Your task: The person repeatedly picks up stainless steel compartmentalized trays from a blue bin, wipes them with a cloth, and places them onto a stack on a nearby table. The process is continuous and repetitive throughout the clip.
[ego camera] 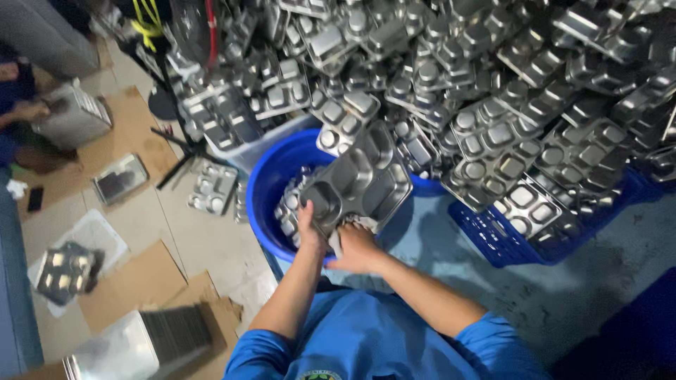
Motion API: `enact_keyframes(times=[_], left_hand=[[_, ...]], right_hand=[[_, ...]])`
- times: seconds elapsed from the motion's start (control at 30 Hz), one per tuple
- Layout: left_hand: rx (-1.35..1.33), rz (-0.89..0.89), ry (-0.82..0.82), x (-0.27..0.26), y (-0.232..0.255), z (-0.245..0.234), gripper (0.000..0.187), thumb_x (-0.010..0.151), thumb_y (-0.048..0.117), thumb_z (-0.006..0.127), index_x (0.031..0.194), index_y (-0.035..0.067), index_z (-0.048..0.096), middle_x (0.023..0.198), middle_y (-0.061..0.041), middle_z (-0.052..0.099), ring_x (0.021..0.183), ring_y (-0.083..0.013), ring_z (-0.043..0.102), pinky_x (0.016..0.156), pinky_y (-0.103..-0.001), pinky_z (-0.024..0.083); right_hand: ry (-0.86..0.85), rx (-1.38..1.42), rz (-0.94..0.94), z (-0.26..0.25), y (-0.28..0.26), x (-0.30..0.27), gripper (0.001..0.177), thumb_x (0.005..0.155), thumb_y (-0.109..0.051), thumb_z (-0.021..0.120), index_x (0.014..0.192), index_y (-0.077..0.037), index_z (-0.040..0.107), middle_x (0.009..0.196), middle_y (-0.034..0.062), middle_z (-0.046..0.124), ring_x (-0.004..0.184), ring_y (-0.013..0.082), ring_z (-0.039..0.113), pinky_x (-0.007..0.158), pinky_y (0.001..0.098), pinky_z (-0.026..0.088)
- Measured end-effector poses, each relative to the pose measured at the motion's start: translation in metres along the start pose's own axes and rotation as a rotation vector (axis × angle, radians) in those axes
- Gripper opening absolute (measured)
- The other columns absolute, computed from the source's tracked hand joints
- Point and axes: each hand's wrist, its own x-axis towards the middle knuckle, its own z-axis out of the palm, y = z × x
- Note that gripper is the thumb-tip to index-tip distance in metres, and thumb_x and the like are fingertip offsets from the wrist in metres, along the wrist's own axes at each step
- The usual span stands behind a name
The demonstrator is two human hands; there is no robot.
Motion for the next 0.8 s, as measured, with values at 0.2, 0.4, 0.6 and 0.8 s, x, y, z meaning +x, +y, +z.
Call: enact_keyframes(times=[0.2,0.4,0.6,0.8], left_hand=[[-0.171,-0.059,-0.035,-0.049,-0.021,0.029,0.076,0.086,0.039,0.074,0.148,0.004,0.045,0.136,-0.016,0.062,0.121,-0.0355,0.062,0.102,-0.051,0.052],[0.036,0.137,-0.201,-0.127,-0.034,0.070,0.086,0.079,0.030,0.081,0.152,0.008,0.041,0.137,-0.013,0.059,0.123,-0.0300,0.060,0.105,-0.047,0.051],[0.017,0.256,-0.140,-0.149,-0.048,0.089,0.084,0.078,0.027,0.082,0.148,0.002,0.043,0.131,-0.016,0.060,0.118,-0.0320,0.062,0.102,-0.047,0.053],[0.113,0.324,-0.055,-0.158,-0.060,0.110,0.083,0.077,0.031,0.083,0.145,0.001,0.046,0.127,-0.015,0.061,0.116,-0.0278,0.063,0.102,-0.042,0.053]], right_hand=[[0.411,1.592,0.377,-0.004,0.100,-0.040,0.037,0.092,-0.019,0.070,0.122,0.001,0.069,0.110,0.0117,0.074,0.098,0.0229,0.070,0.085,0.0390,0.057],[0.846,0.227,0.170,-0.035,0.148,-0.047,0.052,0.102,-0.031,0.071,0.137,0.005,0.057,0.137,0.0334,0.051,0.125,0.0477,0.047,0.104,0.0520,0.038],[0.572,0.473,-0.082,-0.009,0.098,-0.118,0.048,0.095,-0.037,0.063,0.128,-0.002,0.059,0.127,0.0231,0.060,0.120,0.0414,0.056,0.104,0.0496,0.043],[0.320,-0.047,-0.278,-0.010,0.050,-0.165,0.071,0.079,-0.047,0.083,0.120,0.005,0.056,0.121,0.0287,0.060,0.117,0.0438,0.054,0.101,0.0525,0.040]])
